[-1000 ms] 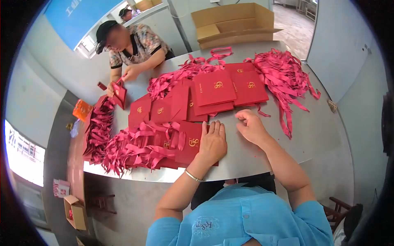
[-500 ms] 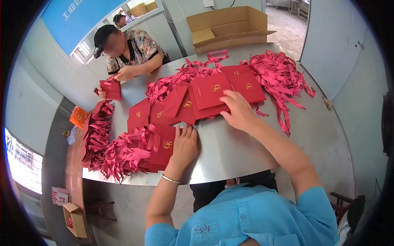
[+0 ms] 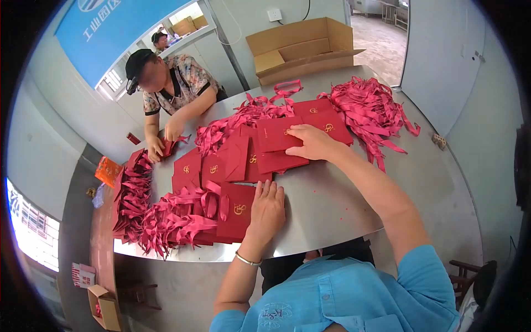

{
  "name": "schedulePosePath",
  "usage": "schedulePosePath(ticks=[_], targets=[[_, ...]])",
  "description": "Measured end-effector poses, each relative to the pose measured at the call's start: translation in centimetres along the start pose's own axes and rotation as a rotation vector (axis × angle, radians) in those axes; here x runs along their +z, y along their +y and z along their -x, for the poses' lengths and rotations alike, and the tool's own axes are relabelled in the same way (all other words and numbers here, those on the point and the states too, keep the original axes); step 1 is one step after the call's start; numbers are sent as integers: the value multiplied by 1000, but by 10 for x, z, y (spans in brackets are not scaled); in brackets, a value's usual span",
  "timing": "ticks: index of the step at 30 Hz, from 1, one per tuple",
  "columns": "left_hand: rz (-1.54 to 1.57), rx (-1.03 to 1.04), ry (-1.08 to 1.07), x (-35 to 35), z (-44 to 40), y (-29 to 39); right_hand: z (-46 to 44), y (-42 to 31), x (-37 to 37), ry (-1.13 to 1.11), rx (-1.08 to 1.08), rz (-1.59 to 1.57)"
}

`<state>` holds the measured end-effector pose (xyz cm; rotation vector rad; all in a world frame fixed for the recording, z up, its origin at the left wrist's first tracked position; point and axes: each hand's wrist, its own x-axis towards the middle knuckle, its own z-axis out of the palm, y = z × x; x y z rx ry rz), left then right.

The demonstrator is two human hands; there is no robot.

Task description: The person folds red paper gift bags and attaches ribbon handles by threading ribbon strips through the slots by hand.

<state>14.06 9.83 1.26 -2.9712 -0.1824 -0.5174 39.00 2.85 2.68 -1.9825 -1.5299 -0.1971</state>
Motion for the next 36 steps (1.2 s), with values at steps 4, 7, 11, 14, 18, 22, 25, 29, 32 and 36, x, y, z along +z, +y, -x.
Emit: schedulePosePath(ticks=[4, 7, 11, 14, 18, 22, 25, 29, 32, 36], targets=[[69, -12, -18, 4, -11, 12, -4, -1, -15, 137, -100, -3], [188, -21, 74, 0, -24, 22, -2, 0, -29, 265, -47, -97], [481, -144, 184, 2, -46, 31, 2, 8, -34, 449, 31, -187], [729, -246, 303, 6, -70, 38, 13, 1, -54, 599, 81, -247], [629, -264, 532, 1, -90, 47, 32, -5, -69, 575, 326, -612], [758, -364, 698, -3, -98, 48, 50, -16, -85, 407, 508, -783], [709, -384, 611, -11, -92, 42, 55, -11, -89, 287, 555, -768], [621, -382, 578, 4, -92, 39, 67, 5, -88, 178, 579, -842], [641, -331, 542, 15, -93, 33, 81, 31, -70, 206, 576, -1014], [758, -403, 467, 19, -87, 41, 84, 27, -90, 186, 393, -1090]])
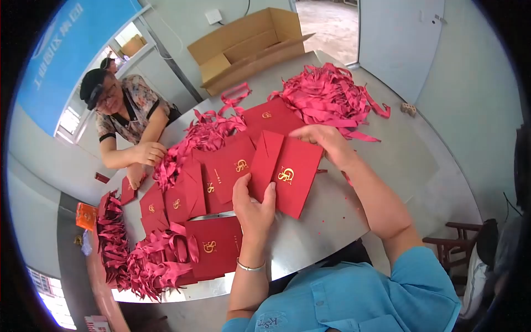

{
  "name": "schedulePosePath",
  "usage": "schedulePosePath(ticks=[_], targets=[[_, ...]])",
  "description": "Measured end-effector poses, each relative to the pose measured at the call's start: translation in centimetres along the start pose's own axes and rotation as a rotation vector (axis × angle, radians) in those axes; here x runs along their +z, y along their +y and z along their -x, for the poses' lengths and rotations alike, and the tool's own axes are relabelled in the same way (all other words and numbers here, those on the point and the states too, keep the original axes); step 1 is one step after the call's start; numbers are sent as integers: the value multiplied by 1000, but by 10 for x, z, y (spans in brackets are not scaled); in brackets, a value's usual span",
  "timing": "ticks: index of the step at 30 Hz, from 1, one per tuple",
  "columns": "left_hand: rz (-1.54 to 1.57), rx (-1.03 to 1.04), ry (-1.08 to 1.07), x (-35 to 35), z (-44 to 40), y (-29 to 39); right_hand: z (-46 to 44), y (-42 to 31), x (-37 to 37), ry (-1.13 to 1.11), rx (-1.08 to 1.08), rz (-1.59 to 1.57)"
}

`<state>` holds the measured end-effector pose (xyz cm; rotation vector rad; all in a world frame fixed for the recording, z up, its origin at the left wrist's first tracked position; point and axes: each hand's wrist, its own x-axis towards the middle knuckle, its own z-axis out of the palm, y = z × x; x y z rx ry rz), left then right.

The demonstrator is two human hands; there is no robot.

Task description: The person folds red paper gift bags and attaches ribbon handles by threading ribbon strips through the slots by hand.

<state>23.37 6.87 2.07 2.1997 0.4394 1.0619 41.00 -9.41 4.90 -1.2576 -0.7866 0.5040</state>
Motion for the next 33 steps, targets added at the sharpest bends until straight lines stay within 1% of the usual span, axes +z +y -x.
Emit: schedulePosePath(ticks=[1, 2, 6, 8, 9, 11, 12, 13, 14, 15, 17, 18, 19, 21, 22, 23, 24, 25, 26, 27, 29, 31, 33], targets=[[105, -118, -38, 0, 0, 0, 0, -3, 0, -39, -78, -36], [107, -126, -48, 0, 1, -1, -1, -7, 4, -23, -166, 118], [172, -217, -97, -4, 3, 0, 1, 4, 0, -27, -148, 130], [214, -246, -115, -6, 3, 5, 0, 9, -7, -115, -155, 86], [197, -275, -148, -8, 4, 8, -1, 11, -6, -116, -155, 88], [177, -304, -183, -10, 5, 12, 0, 16, -3, -152, -154, -58], [232, -343, -236, -10, 4, 15, 3, 12, 2, -149, -155, -61], [287, -380, -289, -9, 5, 17, 6, 2, 11, -105, -159, 62], [342, -384, -255, -1, 11, 10, 7, -4, 17, -61, -162, 184], [339, -379, -257, 2, 14, 8, 8, -4, 19, -57, -166, 181], [352, -280, -277, 6, 19, 7, 9, -4, 19, -64, -134, 9], [412, -329, -323, 4, 20, 16, 9, -5, 18, -61, -136, 6], [412, -327, -324, 2, 21, 21, 9, -5, 16, -79, -103, -25], [568, -487, -484, 1, 25, 27, 8, -10, 11, -109, -70, -47], [527, -385, -503, 2, 28, 26, 9, -13, 10, -121, -11, -45], [526, -387, -496, 2, 28, 28, 9, -14, 10, -134, 48, -43], [471, -330, -531, 1, 27, 32, 7, -18, 12, -90, 44, -15], [415, -277, -565, 0, 28, 34, 9, -25, 12, -102, 49, -15], [415, -285, -553, 0, 28, 34, 11, -36, 12, -101, 128, 25], [428, -249, -581, -1, 26, 33, 11, -44, 11, -102, 204, 66], [446, -177, -649, -4, 25, 29, 9, -40, 9, -121, 188, 56], [445, -187, -655, -8, 25, 21, 8, -30, 7, -130, 181, 44], [449, -85, -640, -13, 19, 13, 3, -21, 3, -152, 62, -70]])
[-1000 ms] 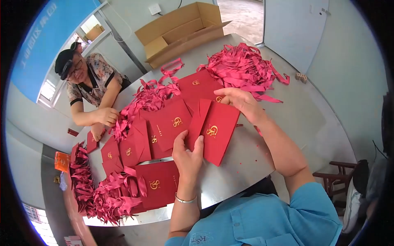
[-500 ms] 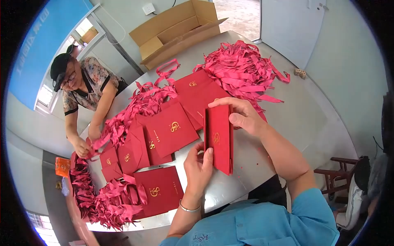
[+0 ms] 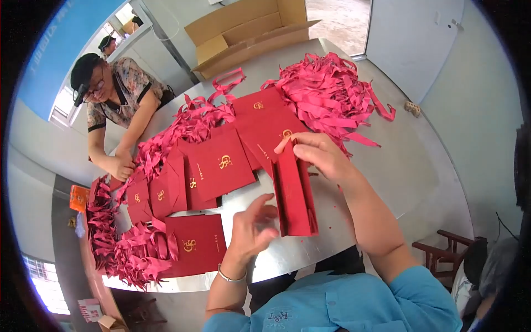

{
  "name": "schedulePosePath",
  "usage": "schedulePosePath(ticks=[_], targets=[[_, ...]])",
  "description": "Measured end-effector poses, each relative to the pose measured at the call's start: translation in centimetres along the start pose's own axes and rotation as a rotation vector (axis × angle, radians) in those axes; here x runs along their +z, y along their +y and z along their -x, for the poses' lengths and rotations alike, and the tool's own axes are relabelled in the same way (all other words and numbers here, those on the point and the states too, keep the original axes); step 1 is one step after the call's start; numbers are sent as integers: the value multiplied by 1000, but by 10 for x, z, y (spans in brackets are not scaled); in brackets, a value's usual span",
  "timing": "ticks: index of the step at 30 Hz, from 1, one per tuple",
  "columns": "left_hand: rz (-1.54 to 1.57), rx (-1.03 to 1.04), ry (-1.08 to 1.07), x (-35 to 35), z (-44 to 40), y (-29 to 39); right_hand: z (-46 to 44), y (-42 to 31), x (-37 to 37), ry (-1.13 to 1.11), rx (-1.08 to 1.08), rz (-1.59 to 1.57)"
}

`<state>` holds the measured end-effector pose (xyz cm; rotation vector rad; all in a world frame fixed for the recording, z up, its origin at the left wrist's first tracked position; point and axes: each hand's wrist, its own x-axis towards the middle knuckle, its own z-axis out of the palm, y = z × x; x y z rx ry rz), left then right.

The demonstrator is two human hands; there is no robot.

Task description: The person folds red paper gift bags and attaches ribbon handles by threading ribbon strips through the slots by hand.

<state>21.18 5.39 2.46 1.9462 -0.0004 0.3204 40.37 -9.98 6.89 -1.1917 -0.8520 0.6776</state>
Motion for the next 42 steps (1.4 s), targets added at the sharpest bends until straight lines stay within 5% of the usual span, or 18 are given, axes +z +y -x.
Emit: schedulePosePath(ticks=[5, 7, 10, 13, 22, 28, 30, 32, 36, 38, 39, 41, 42], targets=[[-297, 131, 416, -3, 1, 11, 0, 19, 8, -165, 124, -127], [-502, 552, 586, -8, -10, 28, -4, 30, 19, -280, 188, -112], [-513, 631, 362, -11, -4, 34, 1, 62, 38, -330, 306, -36], [-528, 721, 253, -5, -6, 24, -5, 77, 45, -453, 277, -511], [-454, 642, 246, 2, -3, 31, -9, 87, 41, -541, 251, -430], [-544, 567, 165, -3, -5, 34, -9, 68, 45, -382, 271, -69], [-548, 562, 194, -3, -6, 27, -3, 45, 39, -164, 276, 143], [-696, 310, 102, -7, -3, 16, -6, 31, 26, -42, 225, 234], [-695, 194, 45, -8, -3, -5, -16, 5, -17, 538, 9, 302], [-675, 207, 60, -9, -3, -6, -29, 29, -65, 697, -226, 739], [-661, 213, 67, -9, -3, -6, -30, 30, -74, 693, -233, 750], [-680, 204, 63, -10, -2, -5, -31, 29, -86, 723, -221, 1547], [-706, 187, 52, -10, -1, -5, -34, 32, -91, 711, -234, 1559]])
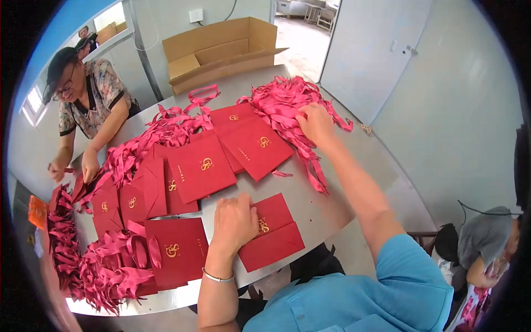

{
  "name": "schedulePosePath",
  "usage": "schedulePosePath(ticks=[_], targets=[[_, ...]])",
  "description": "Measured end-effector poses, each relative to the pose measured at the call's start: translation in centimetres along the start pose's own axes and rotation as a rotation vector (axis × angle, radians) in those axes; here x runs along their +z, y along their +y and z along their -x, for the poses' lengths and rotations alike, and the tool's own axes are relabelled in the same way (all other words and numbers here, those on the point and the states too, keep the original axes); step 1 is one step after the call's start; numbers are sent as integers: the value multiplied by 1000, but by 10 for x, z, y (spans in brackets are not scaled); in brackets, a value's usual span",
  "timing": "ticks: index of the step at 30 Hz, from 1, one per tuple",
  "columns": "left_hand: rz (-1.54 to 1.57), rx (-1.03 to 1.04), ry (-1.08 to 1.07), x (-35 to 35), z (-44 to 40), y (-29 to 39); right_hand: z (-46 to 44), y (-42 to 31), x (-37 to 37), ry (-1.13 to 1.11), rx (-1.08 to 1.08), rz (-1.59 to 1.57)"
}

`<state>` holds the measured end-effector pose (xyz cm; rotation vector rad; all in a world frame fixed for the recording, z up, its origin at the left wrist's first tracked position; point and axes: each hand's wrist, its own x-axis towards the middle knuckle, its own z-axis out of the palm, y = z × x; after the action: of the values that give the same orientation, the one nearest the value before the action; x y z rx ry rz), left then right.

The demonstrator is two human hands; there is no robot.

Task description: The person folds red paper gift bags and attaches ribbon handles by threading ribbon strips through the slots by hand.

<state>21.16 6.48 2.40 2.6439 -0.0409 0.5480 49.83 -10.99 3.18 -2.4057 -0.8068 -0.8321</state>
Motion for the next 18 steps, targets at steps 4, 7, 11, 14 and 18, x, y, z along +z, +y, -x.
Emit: schedulePosePath(ticks=[4, 7, 11, 14, 18], targets=[[54, 15, -1, 4, 1, -3, -24, -9, 9, 136, -152, 15], [128, 23, -6, 10, 3, -4, -57, -23, 30, 128, -213, 40], [101, -20, -8, 13, 3, -7, -92, -25, 70, -78, -269, 88], [104, -36, 13, 12, 5, -9, -119, -56, 56, -237, -68, -2], [87, -49, -12, 9, 6, -7, -159, -79, 19, -207, -68, -212]])
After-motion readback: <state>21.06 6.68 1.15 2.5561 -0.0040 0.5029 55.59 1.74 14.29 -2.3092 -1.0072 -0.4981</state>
